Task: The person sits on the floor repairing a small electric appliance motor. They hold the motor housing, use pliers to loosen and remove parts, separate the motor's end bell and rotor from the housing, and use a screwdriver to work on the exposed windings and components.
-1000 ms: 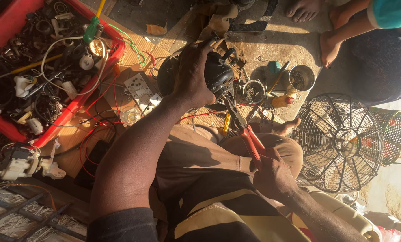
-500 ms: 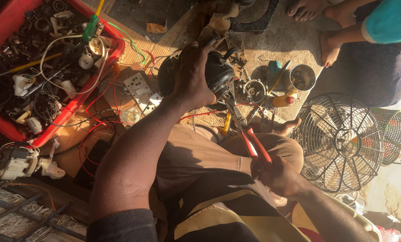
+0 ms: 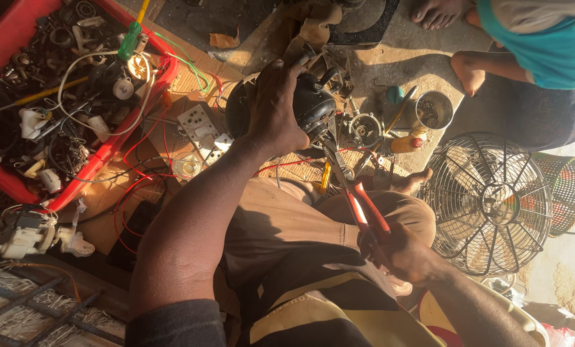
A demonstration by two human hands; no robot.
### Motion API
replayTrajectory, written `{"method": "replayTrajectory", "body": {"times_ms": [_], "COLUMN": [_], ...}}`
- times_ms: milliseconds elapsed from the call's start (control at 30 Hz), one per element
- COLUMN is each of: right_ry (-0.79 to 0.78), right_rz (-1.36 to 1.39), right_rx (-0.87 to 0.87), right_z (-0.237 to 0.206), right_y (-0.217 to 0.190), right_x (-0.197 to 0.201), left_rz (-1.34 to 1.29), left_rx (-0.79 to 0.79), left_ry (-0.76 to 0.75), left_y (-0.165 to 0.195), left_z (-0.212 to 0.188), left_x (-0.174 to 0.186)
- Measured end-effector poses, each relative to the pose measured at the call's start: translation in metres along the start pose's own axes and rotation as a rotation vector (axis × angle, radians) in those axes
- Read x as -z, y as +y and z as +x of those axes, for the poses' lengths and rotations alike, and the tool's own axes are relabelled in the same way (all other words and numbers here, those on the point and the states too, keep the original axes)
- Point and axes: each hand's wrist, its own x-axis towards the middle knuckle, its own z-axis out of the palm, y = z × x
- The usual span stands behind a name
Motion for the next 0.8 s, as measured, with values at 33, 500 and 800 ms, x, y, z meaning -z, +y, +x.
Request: {"method": "replayTrajectory", "body": {"times_ms": [33, 500, 800], "right_ry": [0.030, -0.158, 0.333], "right_rz": [-0.095, 0.326, -0.341], "right_rx": [0.056, 0.092, 0.292], "right_z": [-0.001, 0.004, -0.003], "right_y": [0.000, 0.011, 0.002], "right_x": [-0.002, 0.013, -0.015], "left_rz": [0.007, -0.031, -0.020], "left_rx": [0.005, -0.019, 0.006], "left_ry": [-0.011, 0.012, -0.019], "left_y": [0.000, -0.001, 0.002], "left_z": [0.001, 0.001, 0.002], "left_x": [0.000, -0.001, 0.002]}}
